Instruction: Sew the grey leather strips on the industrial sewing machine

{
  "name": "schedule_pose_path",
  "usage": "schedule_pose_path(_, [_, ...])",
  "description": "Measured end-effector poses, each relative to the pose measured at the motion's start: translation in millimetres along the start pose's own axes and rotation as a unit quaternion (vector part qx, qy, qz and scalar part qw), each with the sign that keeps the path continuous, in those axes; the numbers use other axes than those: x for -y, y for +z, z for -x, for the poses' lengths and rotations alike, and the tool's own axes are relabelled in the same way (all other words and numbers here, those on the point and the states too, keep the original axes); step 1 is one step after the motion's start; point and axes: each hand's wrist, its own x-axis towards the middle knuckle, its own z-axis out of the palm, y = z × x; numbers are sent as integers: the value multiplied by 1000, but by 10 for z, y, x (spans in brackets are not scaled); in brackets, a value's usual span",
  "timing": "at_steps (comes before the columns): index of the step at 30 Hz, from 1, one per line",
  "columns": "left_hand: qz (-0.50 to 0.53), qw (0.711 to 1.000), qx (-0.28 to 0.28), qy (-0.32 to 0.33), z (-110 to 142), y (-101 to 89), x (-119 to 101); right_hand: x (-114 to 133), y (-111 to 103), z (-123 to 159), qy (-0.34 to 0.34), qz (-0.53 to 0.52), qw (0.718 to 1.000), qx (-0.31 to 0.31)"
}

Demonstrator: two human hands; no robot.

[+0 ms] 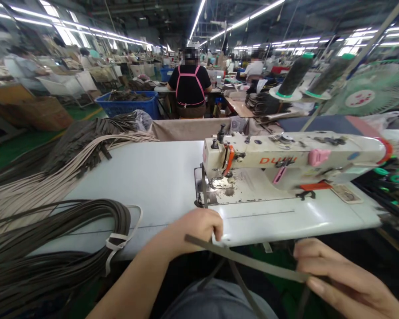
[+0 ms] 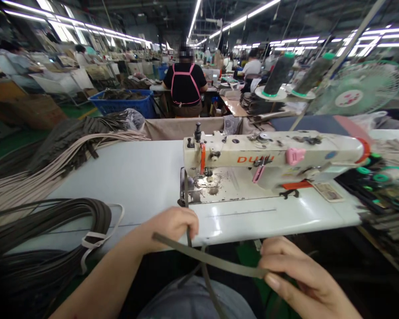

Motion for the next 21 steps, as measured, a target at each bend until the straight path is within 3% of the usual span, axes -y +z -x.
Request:
schedule_pose_path(1, [-26,996,-64,-55,30,-76,102,7,128,-84,15,-12,999,36])
schedule_pose_path(3, [-92,966,-186,-151,62,-181,302,-16,399,-216,62,-41,997,28])
schedule_pose_path(6, [-159,927,-285,-185,63,-201,575,-145,728,-273,146,-75,986,-10])
schedule_pose_path(11, [-198,925,-300,-122,8,-70,830,-322,942,-184,221,-129,966,35])
schedule_pose_path(17, [-229,924,-287,-108,-194,-20,880,-251,1181,-183,303,-218,923,91])
schedule_pose_path(21, [-217,931,-288,-47,-284,69,921,-207,1379,-215,312,-247,911,105])
